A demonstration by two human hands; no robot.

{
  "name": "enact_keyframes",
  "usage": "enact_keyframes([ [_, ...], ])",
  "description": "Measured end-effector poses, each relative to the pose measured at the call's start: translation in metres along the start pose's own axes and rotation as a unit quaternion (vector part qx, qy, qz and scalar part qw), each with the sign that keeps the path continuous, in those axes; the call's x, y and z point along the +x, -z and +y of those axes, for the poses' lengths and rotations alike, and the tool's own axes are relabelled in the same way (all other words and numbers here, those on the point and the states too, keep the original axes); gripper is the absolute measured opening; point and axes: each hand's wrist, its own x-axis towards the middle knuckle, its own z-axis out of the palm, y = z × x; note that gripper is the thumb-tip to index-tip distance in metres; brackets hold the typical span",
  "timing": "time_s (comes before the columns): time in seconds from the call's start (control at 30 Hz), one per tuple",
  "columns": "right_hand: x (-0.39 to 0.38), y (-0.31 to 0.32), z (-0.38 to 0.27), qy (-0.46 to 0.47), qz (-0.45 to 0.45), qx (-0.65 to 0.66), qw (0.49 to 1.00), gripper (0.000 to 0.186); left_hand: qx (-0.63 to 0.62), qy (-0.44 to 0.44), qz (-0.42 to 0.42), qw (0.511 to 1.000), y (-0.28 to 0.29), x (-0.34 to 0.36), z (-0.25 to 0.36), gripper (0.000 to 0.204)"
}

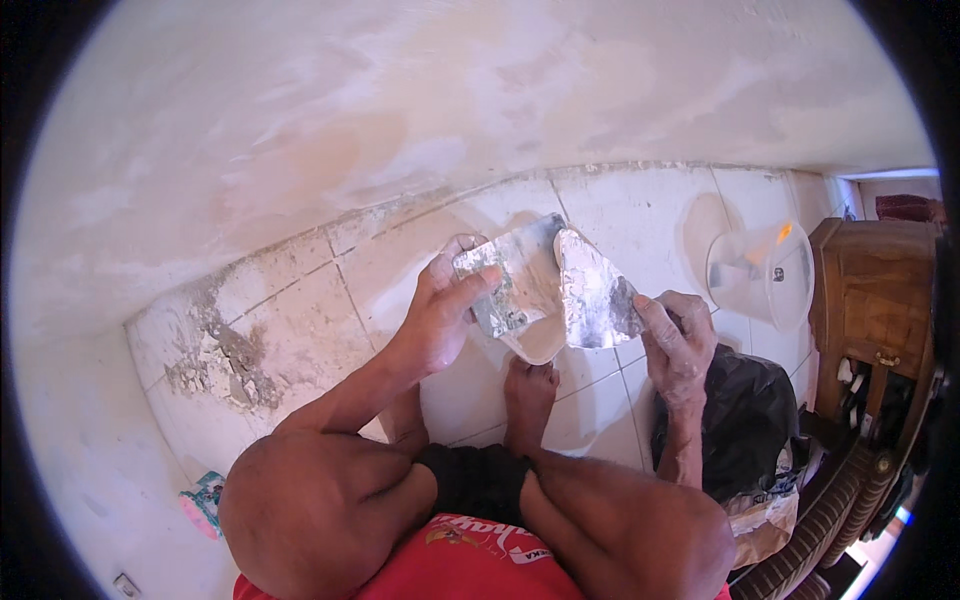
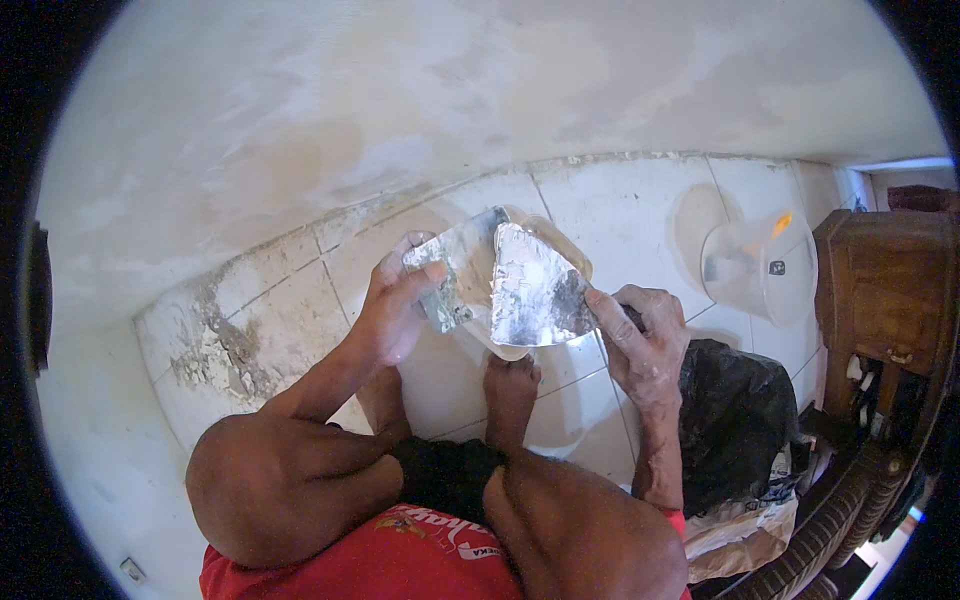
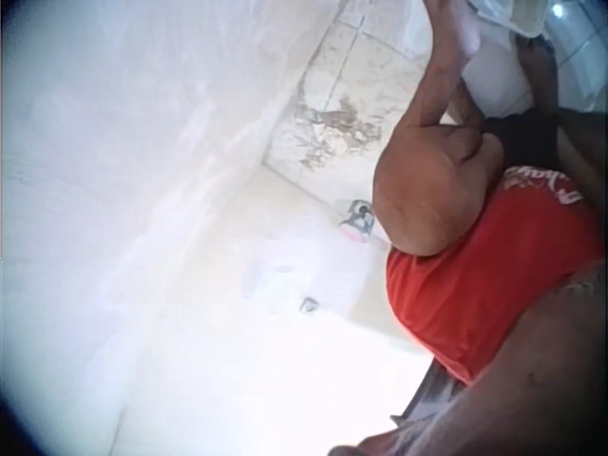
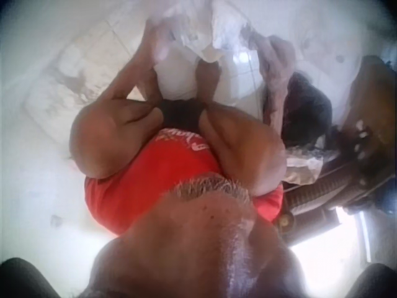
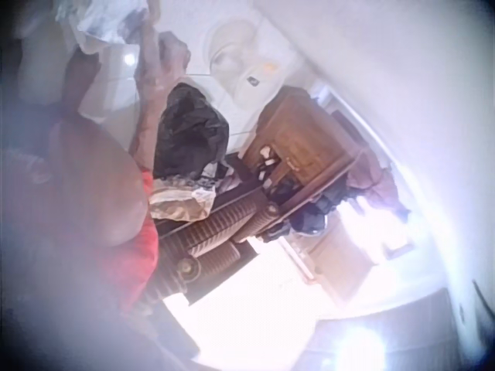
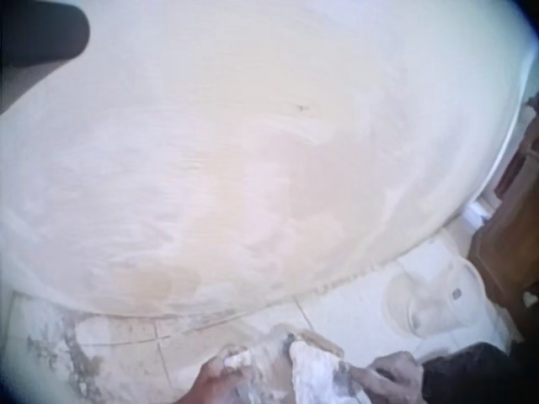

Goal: The person applies spackle to a wall using putty knives, repeatedly scooping paste from a container, transferring it between the putty knives, and smoothing it onto the wall surface.

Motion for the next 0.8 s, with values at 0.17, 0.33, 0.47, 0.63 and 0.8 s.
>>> enact_keyframes([
  [0.17,-0.010,-0.029,-0.012,-0.041,0.043,-0.003,0.998,0.050,-0.025,-0.039,-0.022,0.999,-0.006,-0.012,-0.001,0.030],
  [0.33,-0.020,-0.052,-0.016,-0.084,0.068,0.004,0.994,0.051,-0.018,-0.074,-0.012,0.997,-0.006,-0.020,0.001,0.031],
  [0.47,-0.023,-0.062,-0.013,-0.110,0.074,-0.030,0.991,0.047,0.014,-0.083,-0.023,0.996,0.002,-0.023,0.004,0.032],
  [0.63,-0.019,-0.055,-0.007,-0.275,0.035,0.018,0.961,0.036,0.024,-0.076,0.009,0.997,0.000,-0.024,0.012,0.033],
  [0.8,0.000,-0.040,-0.029,-0.254,0.055,0.132,0.956,0.038,0.026,-0.038,0.055,0.997,0.016,-0.021,0.004,0.031],
])
